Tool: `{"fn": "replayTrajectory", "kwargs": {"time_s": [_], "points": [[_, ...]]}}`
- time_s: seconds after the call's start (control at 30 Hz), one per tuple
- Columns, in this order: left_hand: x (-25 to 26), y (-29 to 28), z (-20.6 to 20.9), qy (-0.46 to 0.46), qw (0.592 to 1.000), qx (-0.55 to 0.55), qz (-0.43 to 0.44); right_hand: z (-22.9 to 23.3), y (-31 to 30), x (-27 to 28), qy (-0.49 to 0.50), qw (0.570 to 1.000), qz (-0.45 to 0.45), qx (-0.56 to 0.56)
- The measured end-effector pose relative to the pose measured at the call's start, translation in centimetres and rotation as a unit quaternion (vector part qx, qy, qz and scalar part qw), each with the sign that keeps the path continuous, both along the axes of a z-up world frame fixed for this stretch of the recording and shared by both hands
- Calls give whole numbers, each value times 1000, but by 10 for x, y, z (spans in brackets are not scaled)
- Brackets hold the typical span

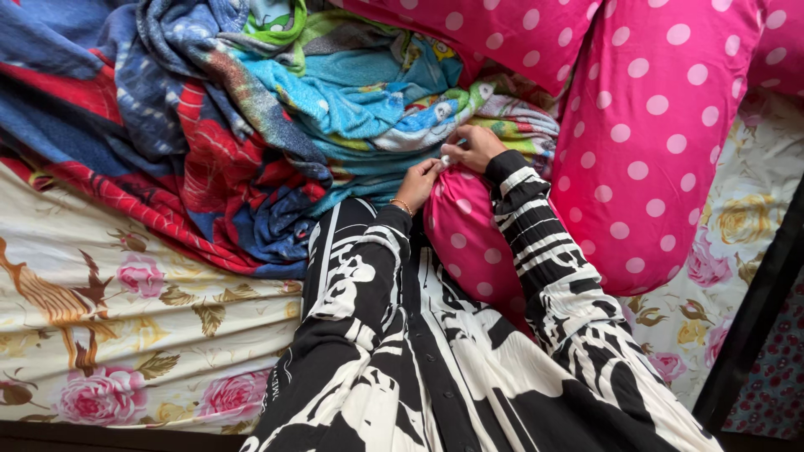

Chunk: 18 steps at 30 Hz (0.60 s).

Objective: The person inserts a pink polka-dotted pillowcase over a cylindrical pillow, smooths the fabric, and ties the drawstring to close the opening. The person then lifts and repositions the finished pillow on the bed.

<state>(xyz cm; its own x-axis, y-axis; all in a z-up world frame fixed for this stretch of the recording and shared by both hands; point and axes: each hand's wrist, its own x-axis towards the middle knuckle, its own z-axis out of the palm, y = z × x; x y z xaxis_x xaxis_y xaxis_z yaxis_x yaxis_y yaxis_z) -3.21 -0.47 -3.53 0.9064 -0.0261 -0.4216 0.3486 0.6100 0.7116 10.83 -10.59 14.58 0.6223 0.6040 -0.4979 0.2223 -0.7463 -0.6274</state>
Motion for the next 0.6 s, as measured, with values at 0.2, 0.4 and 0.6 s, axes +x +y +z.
{"fn": "replayTrajectory", "kwargs": {"time_s": [0.2, 0.4, 0.6], "points": [[-15, 4, 6, -104, 992, 78, -3, -9, -9, 1, -105, 987, 119, 20], [-12, 2, 27, -113, 980, 161, -15, -69, -4, 10, -135, 971, 88, -178], [-14, 5, 42, 37, 993, 109, -22, -82, 23, 12, -187, 955, -12, -229]]}}
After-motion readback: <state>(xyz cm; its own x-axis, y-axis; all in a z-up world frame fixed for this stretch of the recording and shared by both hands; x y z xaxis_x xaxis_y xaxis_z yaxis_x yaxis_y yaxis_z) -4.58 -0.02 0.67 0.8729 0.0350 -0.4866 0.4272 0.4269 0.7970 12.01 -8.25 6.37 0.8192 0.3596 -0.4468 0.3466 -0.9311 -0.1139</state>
